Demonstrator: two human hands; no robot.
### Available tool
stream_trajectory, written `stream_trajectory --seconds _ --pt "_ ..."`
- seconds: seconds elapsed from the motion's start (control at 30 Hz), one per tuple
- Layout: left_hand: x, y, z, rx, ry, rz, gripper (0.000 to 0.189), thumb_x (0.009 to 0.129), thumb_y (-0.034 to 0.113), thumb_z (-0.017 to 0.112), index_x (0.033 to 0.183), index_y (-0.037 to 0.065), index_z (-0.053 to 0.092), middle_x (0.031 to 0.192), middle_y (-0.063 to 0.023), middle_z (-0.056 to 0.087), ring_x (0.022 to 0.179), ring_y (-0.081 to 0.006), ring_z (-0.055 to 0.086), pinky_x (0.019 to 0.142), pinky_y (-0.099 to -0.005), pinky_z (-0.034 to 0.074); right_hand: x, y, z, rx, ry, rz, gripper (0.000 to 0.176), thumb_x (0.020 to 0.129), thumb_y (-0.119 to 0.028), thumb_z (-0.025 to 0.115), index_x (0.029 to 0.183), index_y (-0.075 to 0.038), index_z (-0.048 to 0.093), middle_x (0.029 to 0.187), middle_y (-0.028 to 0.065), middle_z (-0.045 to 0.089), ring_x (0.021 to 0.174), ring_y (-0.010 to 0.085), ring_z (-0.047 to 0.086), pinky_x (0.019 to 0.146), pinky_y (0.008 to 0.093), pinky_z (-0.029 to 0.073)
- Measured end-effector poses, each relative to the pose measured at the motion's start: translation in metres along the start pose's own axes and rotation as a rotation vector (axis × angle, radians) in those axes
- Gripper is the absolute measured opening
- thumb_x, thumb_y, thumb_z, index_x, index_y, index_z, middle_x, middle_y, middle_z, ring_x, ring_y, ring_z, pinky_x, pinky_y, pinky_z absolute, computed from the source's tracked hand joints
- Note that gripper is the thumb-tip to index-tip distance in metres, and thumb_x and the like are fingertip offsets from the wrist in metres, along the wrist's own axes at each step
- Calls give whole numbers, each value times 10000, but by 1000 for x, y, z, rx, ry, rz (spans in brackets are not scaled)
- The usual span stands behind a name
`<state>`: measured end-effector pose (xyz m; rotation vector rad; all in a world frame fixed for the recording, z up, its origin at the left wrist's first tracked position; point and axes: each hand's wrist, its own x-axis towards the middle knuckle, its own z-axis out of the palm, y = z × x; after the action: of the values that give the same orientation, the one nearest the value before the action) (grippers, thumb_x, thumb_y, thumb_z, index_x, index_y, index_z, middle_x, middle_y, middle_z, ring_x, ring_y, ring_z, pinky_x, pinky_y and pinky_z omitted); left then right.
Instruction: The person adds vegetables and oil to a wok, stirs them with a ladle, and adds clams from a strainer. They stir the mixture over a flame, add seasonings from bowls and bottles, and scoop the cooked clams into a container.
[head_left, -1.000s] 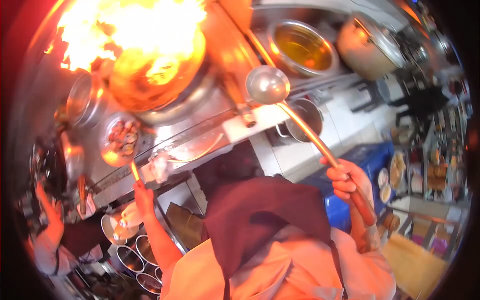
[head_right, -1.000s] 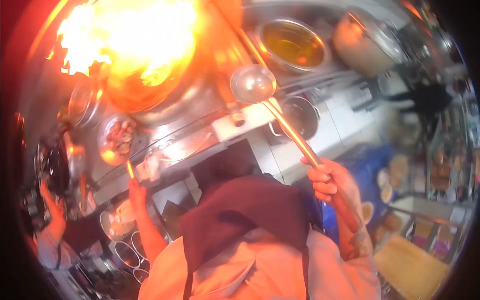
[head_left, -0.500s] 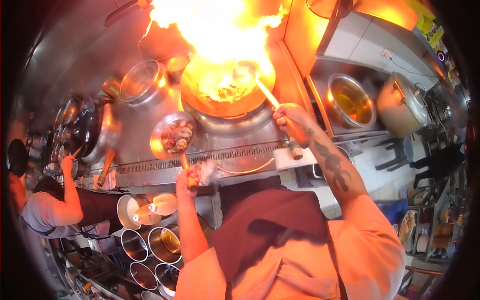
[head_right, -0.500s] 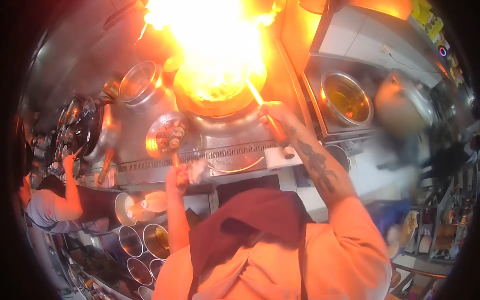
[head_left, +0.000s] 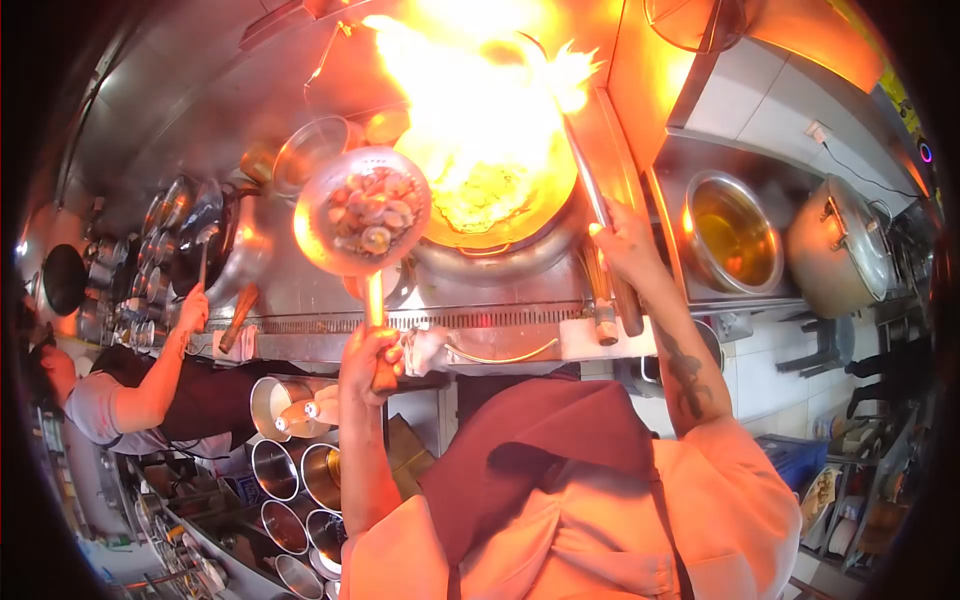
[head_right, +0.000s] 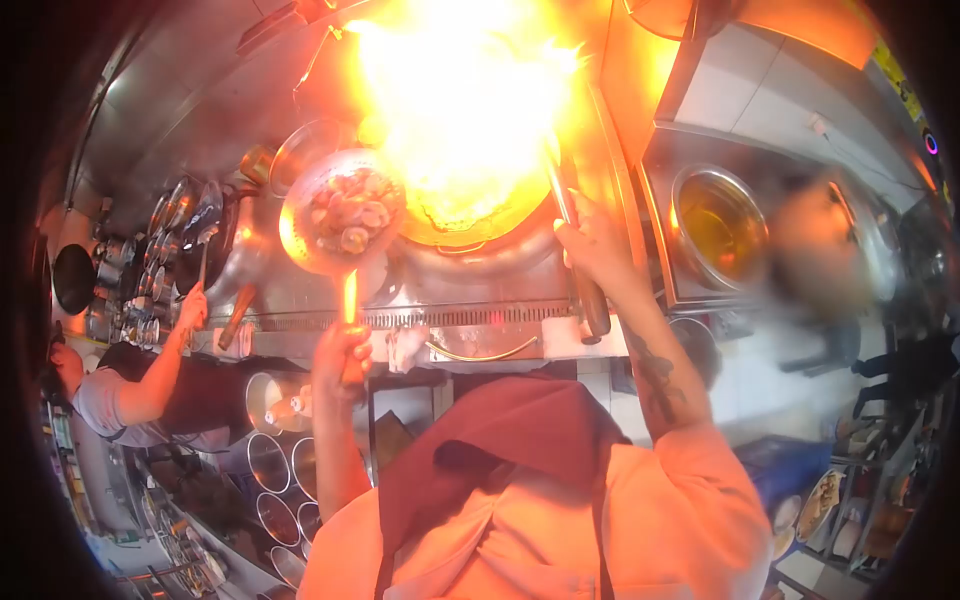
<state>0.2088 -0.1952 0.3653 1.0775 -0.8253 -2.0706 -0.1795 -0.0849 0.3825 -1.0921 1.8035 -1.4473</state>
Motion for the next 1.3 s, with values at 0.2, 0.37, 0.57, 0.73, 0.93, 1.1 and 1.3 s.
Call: stream_trajectory --seconds 0.2,0.37,0.57,0.73,0.93,1.1,1.3 --pt "86 -21 50 142 7 6 176 814 -9 569 960 47 490 702 -48 517 530 -139 523 411 -279 464 -11 1 -33 110 -45 6 437 872 -61 542 1303 -5 500 637 -20 502 466 59 461 426 216 375" --pt "155 -42 81 537 184 64 145 785 30 602 893 44 506 714 -63 536 533 -153 548 395 -315 472 -17 8 -54 144 -80 111 413 887 -46 529 1295 4 485 612 -18 489 444 70 465 419 225 380" --pt "162 -43 105 927 324 408 320 743 60 583 1030 -2 456 766 -148 582 562 -249 589 468 -376 484 -20 21 -60 59 -47 86 413 891 -16 514 1301 13 477 624 -17 486 446 70 464 424 225 372" --pt "156 -26 100 1047 322 650 333 767 66 571 1032 7 378 743 -204 568 643 -390 593 598 -460 460 -21 15 -52 117 -97 66 482 885 -17 512 1361 10 441 635 -13 486 449 63 455 421 223 363" --pt "129 -27 100 1194 383 834 364 769 -9 535 1100 -20 384 731 -243 572 692 -445 590 620 -482 459 7 33 -29 236 -163 140 401 876 -23 504 1276 1 500 658 1 498 431 84 467 392 232 380" --pt "134 -52 89 1134 275 902 451 761 -15 535 1183 -38 376 764 -268 568 648 -437 590 573 -456 483 36 27 -1 328 -273 125 321 862 -5 510 1183 0 520 699 17 513 429 87 465 380 237 397" --pt "90 -5 67 157 277 224 236 812 39 613 993 55 463 705 -40 527 553 -122 527 401 -273 415 8 57 -9 -281 -94 -280 499 883 -51 537 1362 30 421 935 91 616 700 103 584 644 253 475"
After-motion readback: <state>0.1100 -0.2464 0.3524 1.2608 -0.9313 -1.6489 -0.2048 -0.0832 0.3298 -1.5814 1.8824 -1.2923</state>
